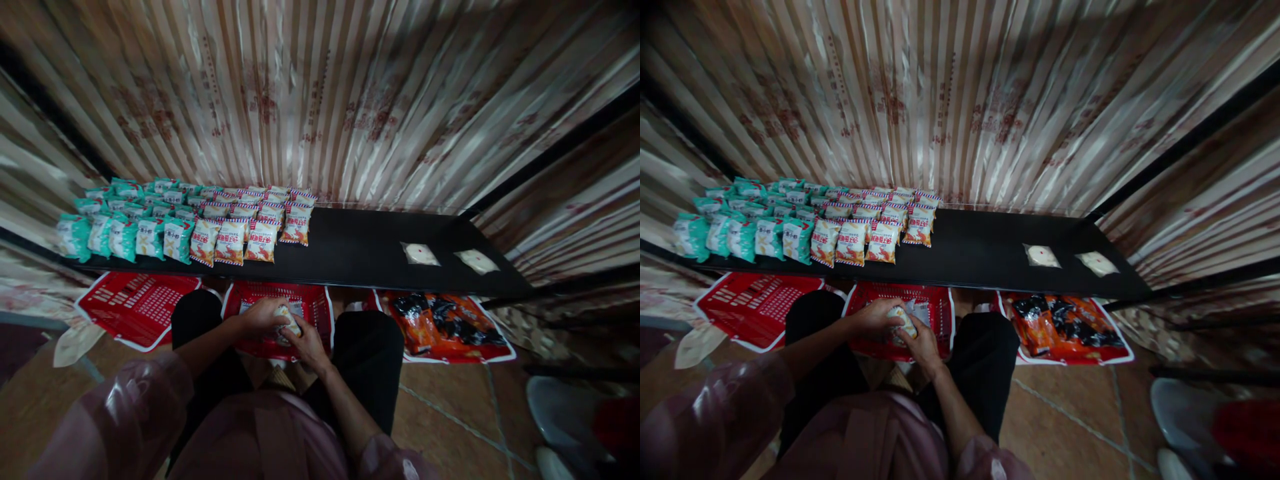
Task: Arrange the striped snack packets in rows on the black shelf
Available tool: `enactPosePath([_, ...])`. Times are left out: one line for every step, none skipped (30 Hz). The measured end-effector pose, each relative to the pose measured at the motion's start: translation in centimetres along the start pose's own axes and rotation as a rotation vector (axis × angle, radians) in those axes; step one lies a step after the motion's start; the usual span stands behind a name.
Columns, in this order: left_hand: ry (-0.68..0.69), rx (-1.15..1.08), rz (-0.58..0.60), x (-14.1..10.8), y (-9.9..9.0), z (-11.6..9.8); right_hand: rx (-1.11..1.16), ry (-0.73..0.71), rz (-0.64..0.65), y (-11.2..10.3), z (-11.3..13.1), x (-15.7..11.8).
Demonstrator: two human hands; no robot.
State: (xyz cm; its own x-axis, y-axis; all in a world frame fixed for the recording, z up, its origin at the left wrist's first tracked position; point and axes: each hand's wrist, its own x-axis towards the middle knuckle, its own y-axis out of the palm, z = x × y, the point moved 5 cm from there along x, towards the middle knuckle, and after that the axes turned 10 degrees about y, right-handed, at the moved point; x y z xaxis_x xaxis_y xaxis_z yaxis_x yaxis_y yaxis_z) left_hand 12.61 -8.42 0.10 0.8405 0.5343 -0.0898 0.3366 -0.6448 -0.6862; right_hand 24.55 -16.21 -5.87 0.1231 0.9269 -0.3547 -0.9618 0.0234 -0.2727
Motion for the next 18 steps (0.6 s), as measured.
enactPosePath([-0.023,-0.013,0.003,0.0,-0.2,0.0,0.044,0.005,0.016,0.1,-0.1,0.0])
enactPosePath([-0.042,-0.020,0.008,0.1,-0.4,0.0,0.084,0.004,0.029,0.1,-0.1,0.1])
enactPosePath([-0.057,-0.022,0.010,0.1,-0.5,0.0,0.121,0.000,0.036,0.1,-0.1,0.1])
enactPosePath([-0.071,-0.022,0.006,0.1,-0.7,0.0,0.156,-0.003,0.041,0.1,0.0,0.0])
enactPosePath([-0.083,-0.021,-0.001,0.1,-0.9,0.0,0.191,-0.002,0.044,0.1,0.1,0.0])
enactPosePath([-0.092,-0.021,-0.011,0.1,-1.1,0.1,0.228,0.003,0.048,0.1,0.2,0.0])
enactPosePath([-0.096,-0.024,-0.024,0.2,-1.2,0.2,0.262,0.011,0.054,0.1,0.3,-0.1])
enactPosePath([-0.095,-0.032,-0.034,0.2,-1.4,0.3,0.291,0.022,0.059,0.1,0.5,-0.2])
enactPosePath([-0.090,-0.039,-0.037,0.2,-1.4,0.3,0.313,0.034,0.062,0.1,0.7,-0.2])
enactPosePath([-0.084,-0.046,-0.037,0.2,-1.5,0.4,0.327,0.047,0.060,0.0,0.9,-0.3])
enactPosePath([-0.078,-0.049,-0.038,0.2,-1.6,0.4,0.334,0.060,0.053,-0.1,1.1,-0.4])
enactPosePath([-0.071,-0.052,-0.042,0.2,-1.7,0.5,0.339,0.073,0.041,-0.2,1.2,-0.5])
enactPosePath([-0.064,-0.056,-0.046,0.2,-1.8,0.5,0.344,0.083,0.028,-0.4,1.3,-0.5])
enactPosePath([-0.058,-0.062,-0.054,0.2,-1.9,0.6,0.351,0.090,0.020,-0.5,1.5,-0.6])
enactPosePath([-0.052,-0.070,-0.061,0.2,-2.0,0.6,0.362,0.092,0.017,-0.7,1.6,-0.7])
enactPosePath([-0.048,-0.082,-0.067,0.2,-2.1,0.7,0.377,0.092,0.016,-0.8,1.6,-0.7])
enactPosePath([-0.047,-0.097,-0.075,0.2,-2.2,0.8,0.395,0.090,0.021,-0.9,1.6,-0.7])
enactPosePath([-0.051,-0.120,-0.087,0.2,-2.3,0.9,0.412,0.090,0.026,-0.9,1.6,-0.7])
